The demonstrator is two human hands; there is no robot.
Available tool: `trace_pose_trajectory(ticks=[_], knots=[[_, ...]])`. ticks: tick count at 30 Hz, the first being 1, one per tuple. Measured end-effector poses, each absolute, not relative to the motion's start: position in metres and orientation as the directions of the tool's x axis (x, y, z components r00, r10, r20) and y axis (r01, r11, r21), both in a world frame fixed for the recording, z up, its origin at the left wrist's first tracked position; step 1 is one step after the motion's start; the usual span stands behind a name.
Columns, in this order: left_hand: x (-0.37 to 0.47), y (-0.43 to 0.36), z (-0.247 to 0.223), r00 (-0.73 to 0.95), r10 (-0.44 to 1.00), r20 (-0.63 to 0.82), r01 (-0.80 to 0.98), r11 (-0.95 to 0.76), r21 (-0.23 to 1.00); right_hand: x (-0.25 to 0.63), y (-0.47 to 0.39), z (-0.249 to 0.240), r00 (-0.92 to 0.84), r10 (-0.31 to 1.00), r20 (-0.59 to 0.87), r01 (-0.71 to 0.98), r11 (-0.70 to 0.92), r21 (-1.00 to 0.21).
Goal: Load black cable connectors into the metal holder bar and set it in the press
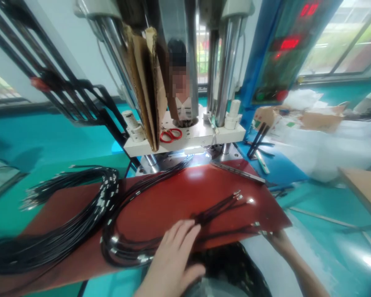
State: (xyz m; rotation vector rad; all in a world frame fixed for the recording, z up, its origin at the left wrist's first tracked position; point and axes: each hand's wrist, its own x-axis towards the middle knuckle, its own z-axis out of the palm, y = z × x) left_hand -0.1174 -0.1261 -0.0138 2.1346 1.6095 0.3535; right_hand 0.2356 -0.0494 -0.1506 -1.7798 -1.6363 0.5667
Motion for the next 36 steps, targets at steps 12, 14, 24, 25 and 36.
trace_pose_trajectory(ticks=[12,14,24,25,36], knots=[[-0.065,-0.039,0.002,0.307,0.916,-0.256,0.952,-0.299,0.07,0.246,-0.106,-0.086,-0.017,0.993,-0.116,0.768,-0.061,-0.638],[-0.067,-0.036,0.007,0.313,0.922,-0.228,0.948,-0.291,0.126,0.237,-0.116,-0.062,-0.143,0.977,-0.161,0.739,-0.002,-0.674],[-0.083,-0.075,0.022,0.529,0.78,-0.335,0.214,0.259,0.942,0.107,-0.069,-0.011,-0.492,0.869,0.047,-0.445,-0.205,-0.872],[-0.085,-0.08,0.016,0.517,0.789,-0.331,0.16,0.291,0.943,0.095,-0.059,-0.009,-0.457,0.888,0.055,-0.539,-0.228,-0.811],[-0.089,-0.084,0.011,0.491,0.842,-0.222,-0.132,0.324,0.937,0.053,-0.036,0.016,-0.678,0.735,0.019,-0.161,-0.123,-0.979]])
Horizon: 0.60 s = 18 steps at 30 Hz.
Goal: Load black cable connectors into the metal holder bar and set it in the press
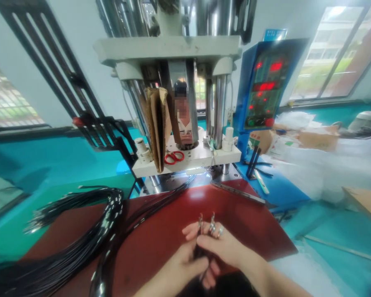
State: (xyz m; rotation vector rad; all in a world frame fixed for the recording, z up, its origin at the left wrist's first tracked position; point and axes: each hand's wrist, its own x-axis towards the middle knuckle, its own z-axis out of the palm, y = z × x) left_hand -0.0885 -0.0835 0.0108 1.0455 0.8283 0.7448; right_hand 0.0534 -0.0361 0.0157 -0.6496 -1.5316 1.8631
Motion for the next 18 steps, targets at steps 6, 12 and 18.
trace_pose_trajectory(ticks=[6,12,18], knots=[[-0.059,-0.061,0.013,0.425,0.865,-0.267,-0.133,0.351,0.927,0.078,-0.004,0.028,-0.513,0.836,0.195,-0.393,-0.026,-0.919],[-0.052,-0.046,0.005,0.384,0.877,-0.289,-0.116,0.356,0.927,0.093,0.018,0.061,-0.768,0.624,0.148,0.111,0.356,-0.928],[-0.048,-0.036,0.005,0.37,0.893,-0.258,-0.176,0.34,0.924,0.082,0.011,0.048,-0.78,0.624,-0.042,0.191,0.173,-0.966]])
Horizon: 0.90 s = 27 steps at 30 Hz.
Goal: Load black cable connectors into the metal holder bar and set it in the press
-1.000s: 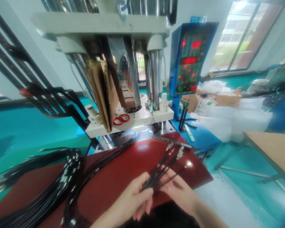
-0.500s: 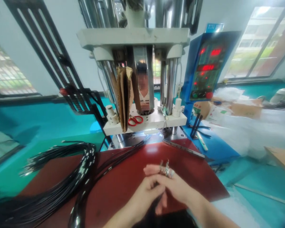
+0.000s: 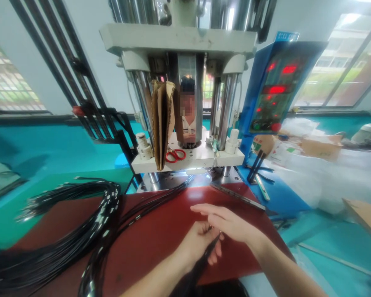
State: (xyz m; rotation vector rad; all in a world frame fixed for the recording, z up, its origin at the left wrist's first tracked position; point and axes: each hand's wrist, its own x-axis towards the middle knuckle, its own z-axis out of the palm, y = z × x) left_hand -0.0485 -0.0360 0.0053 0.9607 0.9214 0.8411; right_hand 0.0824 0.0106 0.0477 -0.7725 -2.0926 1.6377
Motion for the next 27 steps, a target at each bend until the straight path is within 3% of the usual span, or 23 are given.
trace_pose_trajectory(ticks=[5,9,11,12,14,17,19,20,23,25,27], knots=[[-0.044,-0.031,-0.003,0.344,0.904,-0.253,-0.209,0.337,0.918,0.075,0.006,0.041,-0.721,0.69,0.071,0.305,0.407,-0.861],[-0.045,-0.026,-0.008,0.318,0.919,-0.232,-0.193,0.302,0.933,0.081,0.015,0.036,-0.735,0.678,-0.027,0.299,0.289,-0.909],[-0.049,-0.023,-0.007,0.288,0.925,-0.249,-0.192,0.311,0.931,0.099,0.028,0.031,-0.689,0.724,0.025,0.368,0.38,-0.849],[-0.053,-0.022,-0.006,0.268,0.928,-0.259,-0.202,0.317,0.927,0.111,0.036,0.027,-0.643,0.763,0.067,0.461,0.454,-0.763],[-0.06,-0.021,-0.003,0.223,0.939,-0.262,-0.23,0.312,0.922,0.139,0.051,0.016,-0.496,0.86,0.123,0.756,0.497,-0.425],[-0.07,-0.021,-0.004,0.187,0.949,-0.254,-0.269,0.298,0.916,0.173,0.059,0.001,-0.31,0.95,0.037,0.95,0.308,0.05],[-0.074,-0.021,-0.007,0.189,0.947,-0.258,-0.283,0.304,0.909,0.184,0.055,-0.006,-0.257,0.965,0.052,0.948,0.241,0.209],[-0.075,-0.021,-0.009,0.19,0.947,-0.257,-0.29,0.305,0.907,0.186,0.051,-0.007,-0.251,0.966,0.055,0.946,0.233,0.225],[-0.074,-0.021,-0.012,0.176,0.955,-0.238,-0.293,0.281,0.914,0.181,0.037,-0.008,-0.285,0.958,-0.022,0.958,0.286,0.037],[-0.072,-0.022,-0.012,0.154,0.961,-0.23,-0.256,0.264,0.93,0.172,0.029,-0.008,-0.322,0.945,-0.058,0.926,0.301,-0.227],[-0.07,-0.024,-0.01,0.127,0.968,-0.215,-0.188,0.236,0.953,0.16,0.02,-0.01,-0.293,0.95,-0.112,0.828,0.193,-0.526]])
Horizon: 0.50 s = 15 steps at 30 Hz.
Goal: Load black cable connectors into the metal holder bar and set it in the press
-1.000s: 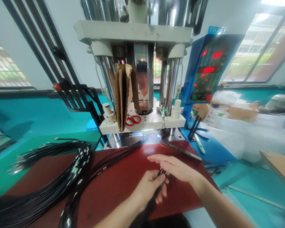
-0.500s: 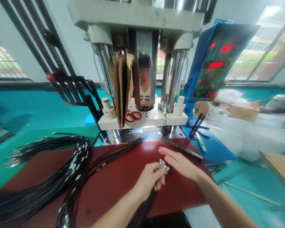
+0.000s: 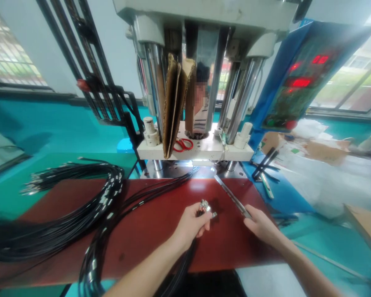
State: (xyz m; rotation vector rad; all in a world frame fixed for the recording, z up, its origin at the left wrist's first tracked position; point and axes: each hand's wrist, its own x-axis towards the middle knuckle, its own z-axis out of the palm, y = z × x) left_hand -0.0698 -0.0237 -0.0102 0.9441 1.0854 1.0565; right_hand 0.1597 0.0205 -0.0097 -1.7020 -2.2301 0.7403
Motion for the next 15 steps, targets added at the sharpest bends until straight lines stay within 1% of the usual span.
trace_pose_trajectory(ticks=[2,3,4,5,7,9,12,15], knots=[[-0.067,-0.027,-0.008,0.101,0.979,-0.175,-0.121,0.187,0.975,0.145,0.011,-0.012,-0.249,0.947,-0.204,0.627,-0.003,-0.779],[-0.066,-0.029,-0.007,0.095,0.984,-0.152,-0.094,0.161,0.982,0.137,0.007,-0.014,-0.249,0.941,-0.231,0.489,-0.084,-0.868],[-0.064,-0.031,-0.007,0.095,0.986,-0.134,-0.074,0.142,0.987,0.129,0.002,-0.017,-0.259,0.938,-0.229,0.342,-0.133,-0.93],[-0.063,-0.032,-0.006,0.102,0.987,-0.125,-0.062,0.132,0.989,0.121,-0.003,-0.019,-0.268,0.943,-0.197,0.197,-0.147,-0.969],[-0.062,-0.035,-0.006,0.119,0.985,-0.128,-0.052,0.135,0.989,0.108,-0.012,-0.024,-0.262,0.958,-0.116,-0.035,-0.13,-0.991],[-0.06,-0.037,-0.007,0.118,0.985,-0.123,-0.036,0.128,0.991,0.1,-0.019,-0.028,-0.238,0.969,-0.067,-0.163,-0.108,-0.981],[-0.058,-0.039,-0.009,0.107,0.992,-0.06,0.044,0.056,0.997,0.097,-0.025,-0.031,-0.208,0.978,-0.02,-0.231,-0.069,-0.971],[-0.054,-0.039,-0.011,0.127,0.992,-0.017,0.12,0.002,0.993,0.099,-0.027,-0.032,-0.202,0.979,-0.019,-0.232,-0.067,-0.97]])
